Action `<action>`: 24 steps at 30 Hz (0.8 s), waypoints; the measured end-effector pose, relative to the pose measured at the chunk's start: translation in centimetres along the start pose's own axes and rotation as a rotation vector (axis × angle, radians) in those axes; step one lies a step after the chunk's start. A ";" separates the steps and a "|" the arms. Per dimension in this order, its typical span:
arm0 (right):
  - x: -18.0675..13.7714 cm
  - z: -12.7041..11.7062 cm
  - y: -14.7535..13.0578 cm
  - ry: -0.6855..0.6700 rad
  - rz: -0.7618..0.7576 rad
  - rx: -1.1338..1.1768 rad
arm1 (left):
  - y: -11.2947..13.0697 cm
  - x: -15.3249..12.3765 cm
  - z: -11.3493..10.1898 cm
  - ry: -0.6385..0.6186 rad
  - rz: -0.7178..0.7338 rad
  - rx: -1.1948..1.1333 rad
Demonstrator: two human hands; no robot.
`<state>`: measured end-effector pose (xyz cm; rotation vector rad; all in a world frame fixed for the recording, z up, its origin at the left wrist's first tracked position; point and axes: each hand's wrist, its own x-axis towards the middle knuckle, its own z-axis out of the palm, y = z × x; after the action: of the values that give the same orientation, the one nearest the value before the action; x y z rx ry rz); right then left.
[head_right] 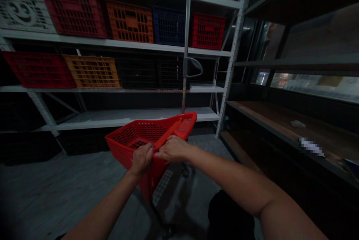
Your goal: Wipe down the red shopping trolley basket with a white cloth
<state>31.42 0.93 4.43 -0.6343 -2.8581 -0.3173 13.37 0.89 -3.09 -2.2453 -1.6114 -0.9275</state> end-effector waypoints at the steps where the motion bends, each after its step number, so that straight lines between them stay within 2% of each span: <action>1: -0.2 -0.2 0.8 -0.018 -0.073 0.037 | -0.1 0.0 -0.1 -0.001 0.006 -0.014; 3: -0.5 -0.7 2.4 -0.042 -0.163 0.073 | -0.2 0.0 -0.1 -0.005 0.011 -0.032; 10: -0.9 -2.2 7.4 0.015 -0.226 0.077 | -0.9 -0.4 0.2 0.011 -0.010 -0.040; 12: -0.9 -2.7 9.1 0.082 -0.084 0.015 | -1.4 -0.4 0.2 0.034 0.007 -0.056; 14: -1.1 -2.8 10.8 0.198 0.149 -0.070 | -1.9 -0.5 0.0 0.047 0.037 -0.084; 16: -1.5 -2.1 11.8 0.277 0.315 -0.079 | -2.0 -0.4 -0.7 0.047 0.066 -0.116; 19: -2.4 0.3 10.5 0.287 0.390 0.007 | -0.9 -0.4 -2.3 0.075 0.061 -0.114; 22: -3.0 3.0 6.2 0.354 0.389 0.052 | 2.1 -0.7 -4.3 0.104 0.025 -0.070; 24: -3.3 4.2 3.2 0.397 0.296 0.072 | 4.4 -1.0 -5.2 0.015 0.020 -0.030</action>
<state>35.12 3.54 0.22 -0.8578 -2.3497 -0.2570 15.34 -4.26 1.14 -2.2643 -1.5761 -0.9684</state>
